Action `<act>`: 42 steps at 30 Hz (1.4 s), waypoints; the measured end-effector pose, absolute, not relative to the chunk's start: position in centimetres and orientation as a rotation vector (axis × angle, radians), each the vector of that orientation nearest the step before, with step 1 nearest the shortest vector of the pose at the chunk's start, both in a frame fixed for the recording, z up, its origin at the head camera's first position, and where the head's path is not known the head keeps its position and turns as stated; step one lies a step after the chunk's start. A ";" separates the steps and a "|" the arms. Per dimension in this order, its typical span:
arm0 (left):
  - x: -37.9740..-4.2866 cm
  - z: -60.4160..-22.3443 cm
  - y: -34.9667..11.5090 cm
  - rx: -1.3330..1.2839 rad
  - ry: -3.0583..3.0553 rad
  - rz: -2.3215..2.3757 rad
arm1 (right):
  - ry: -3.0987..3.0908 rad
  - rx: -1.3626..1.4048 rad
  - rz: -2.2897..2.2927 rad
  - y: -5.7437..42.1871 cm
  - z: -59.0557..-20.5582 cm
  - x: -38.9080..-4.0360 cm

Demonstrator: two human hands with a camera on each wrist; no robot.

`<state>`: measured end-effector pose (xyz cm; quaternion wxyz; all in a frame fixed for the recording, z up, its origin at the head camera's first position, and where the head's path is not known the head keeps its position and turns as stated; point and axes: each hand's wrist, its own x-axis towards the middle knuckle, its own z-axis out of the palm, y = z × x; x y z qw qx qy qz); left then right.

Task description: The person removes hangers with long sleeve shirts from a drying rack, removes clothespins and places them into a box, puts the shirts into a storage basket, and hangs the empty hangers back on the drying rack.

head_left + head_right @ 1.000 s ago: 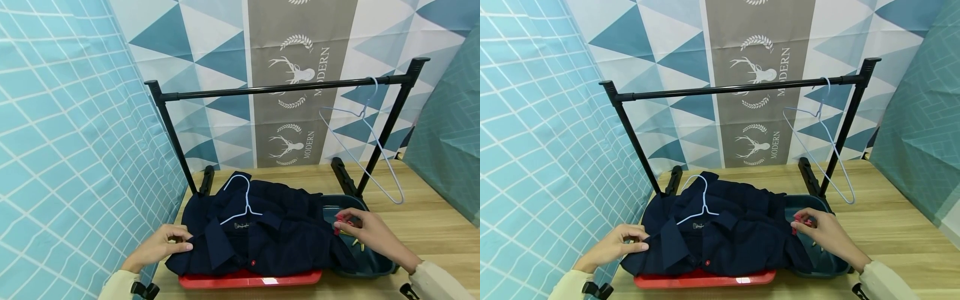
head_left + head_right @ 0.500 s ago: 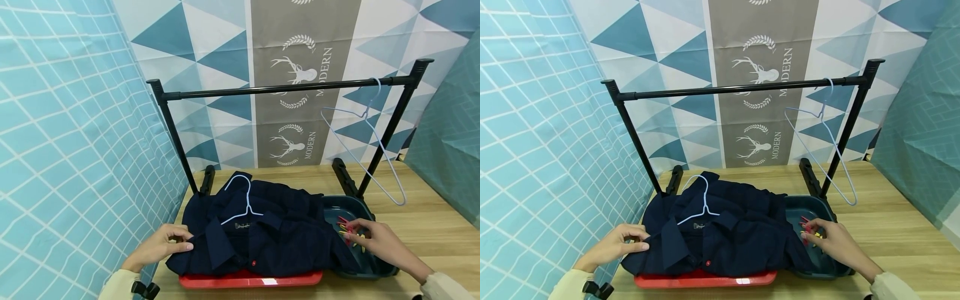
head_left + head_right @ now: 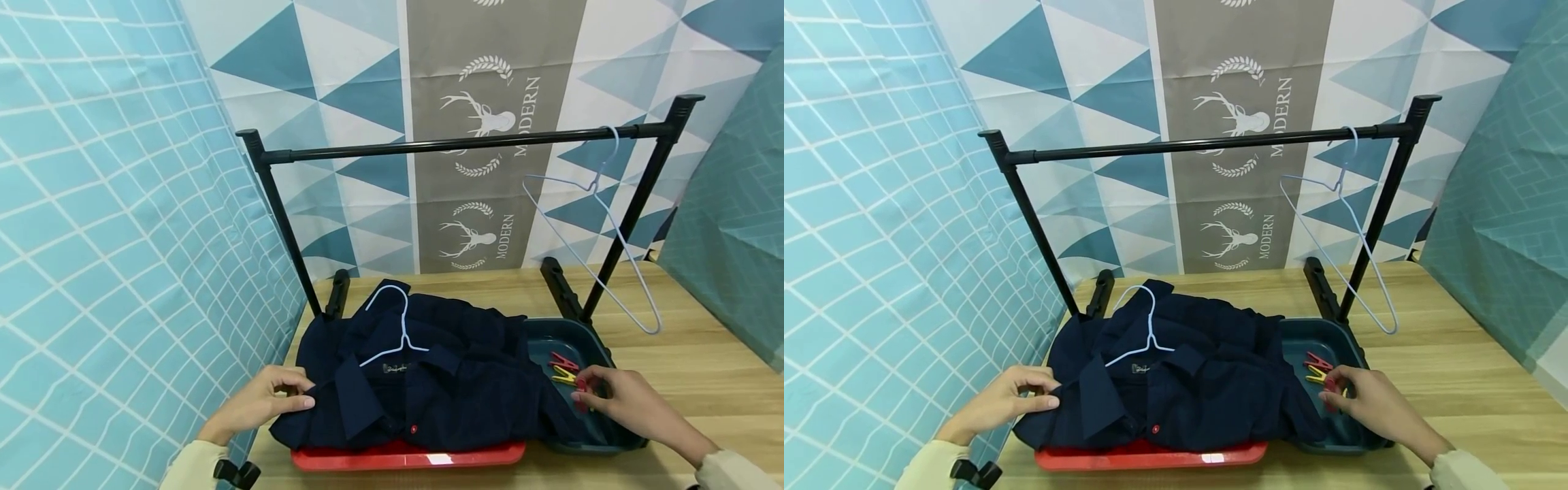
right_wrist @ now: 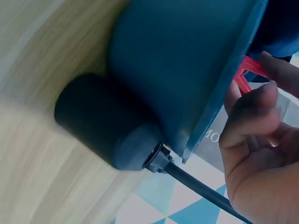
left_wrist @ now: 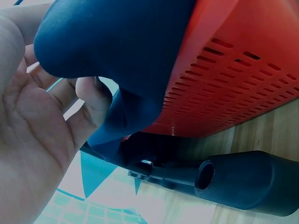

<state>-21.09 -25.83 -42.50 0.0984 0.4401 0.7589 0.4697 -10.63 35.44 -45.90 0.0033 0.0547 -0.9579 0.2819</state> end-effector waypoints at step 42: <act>-20.6 -42.1 -25.8 1.279 2.277 1.398 | -2.773 0.410 0.672 32.3 -44.1 -10.6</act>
